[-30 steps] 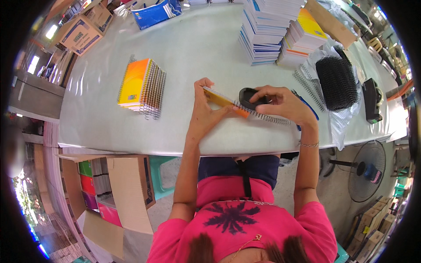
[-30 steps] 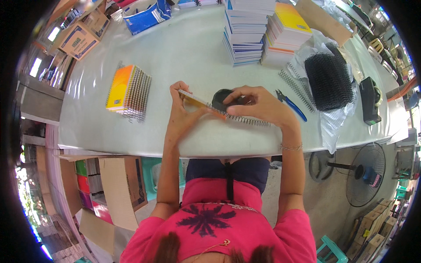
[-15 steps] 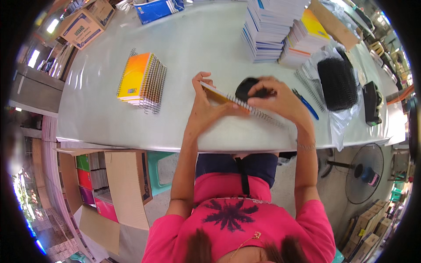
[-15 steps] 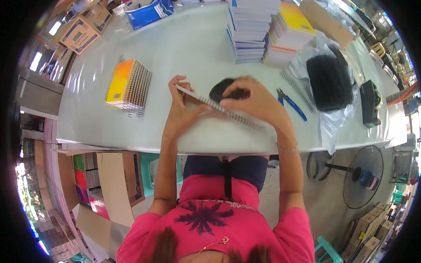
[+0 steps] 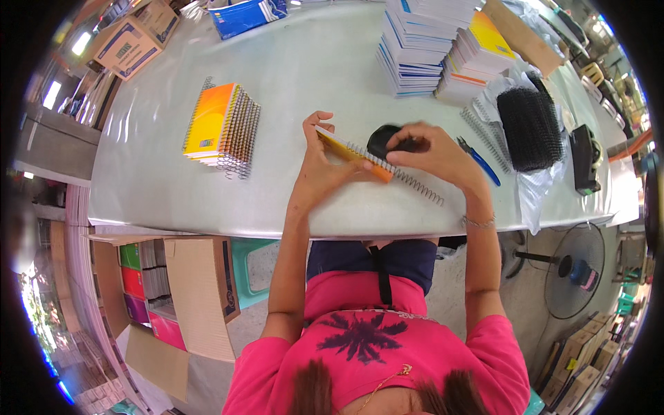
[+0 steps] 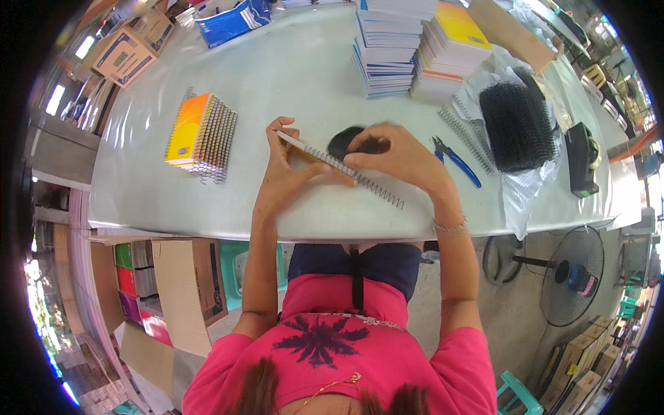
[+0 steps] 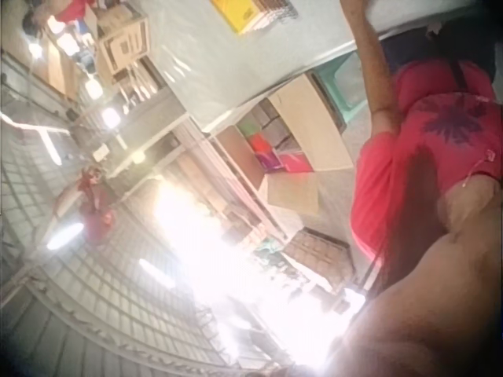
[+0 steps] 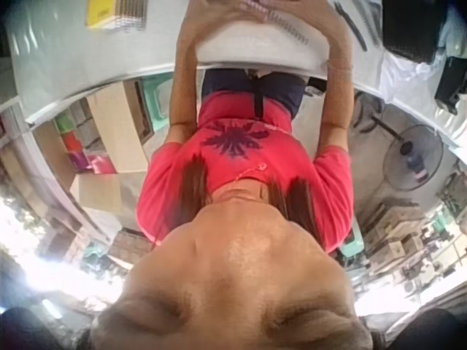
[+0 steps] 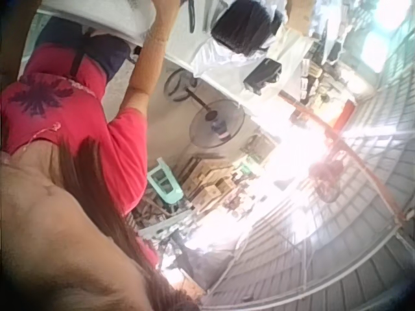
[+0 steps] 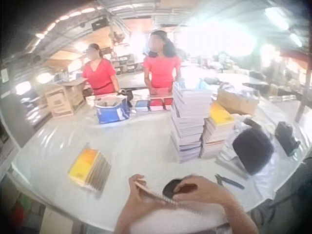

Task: The person binds small yellow notebooks by inserting a spiral wire into the pre-punched holes of each notebook by hand and using pliers to secure the wire ends.

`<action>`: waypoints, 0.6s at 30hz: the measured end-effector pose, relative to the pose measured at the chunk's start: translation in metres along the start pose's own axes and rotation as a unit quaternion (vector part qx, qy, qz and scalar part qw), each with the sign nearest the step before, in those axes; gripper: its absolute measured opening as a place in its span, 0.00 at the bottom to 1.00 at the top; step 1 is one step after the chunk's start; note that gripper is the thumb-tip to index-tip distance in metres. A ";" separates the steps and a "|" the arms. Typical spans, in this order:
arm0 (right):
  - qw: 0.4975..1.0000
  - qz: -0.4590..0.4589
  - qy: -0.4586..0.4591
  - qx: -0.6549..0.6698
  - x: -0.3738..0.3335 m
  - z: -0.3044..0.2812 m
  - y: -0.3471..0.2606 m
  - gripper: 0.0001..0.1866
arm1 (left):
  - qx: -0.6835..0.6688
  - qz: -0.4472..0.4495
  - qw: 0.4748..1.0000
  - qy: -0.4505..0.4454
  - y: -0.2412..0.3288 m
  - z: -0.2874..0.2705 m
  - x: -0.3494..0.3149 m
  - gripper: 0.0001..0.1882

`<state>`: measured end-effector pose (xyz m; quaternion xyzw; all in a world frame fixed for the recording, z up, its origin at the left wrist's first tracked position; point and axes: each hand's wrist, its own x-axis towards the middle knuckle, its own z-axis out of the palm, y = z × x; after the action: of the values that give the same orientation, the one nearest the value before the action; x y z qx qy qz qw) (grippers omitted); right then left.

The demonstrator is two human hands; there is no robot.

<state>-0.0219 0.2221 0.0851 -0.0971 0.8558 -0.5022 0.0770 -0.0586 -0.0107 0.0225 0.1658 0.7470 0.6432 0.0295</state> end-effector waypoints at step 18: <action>0.991 0.064 0.015 0.113 0.008 0.010 -0.008 0.17 | -0.022 0.012 0.999 -0.025 0.002 -0.006 0.005 0.47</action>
<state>-0.0266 0.2076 0.0868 -0.0254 0.7991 -0.5912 0.1062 -0.0645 -0.0144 0.0266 0.1898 0.7294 0.6557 0.0444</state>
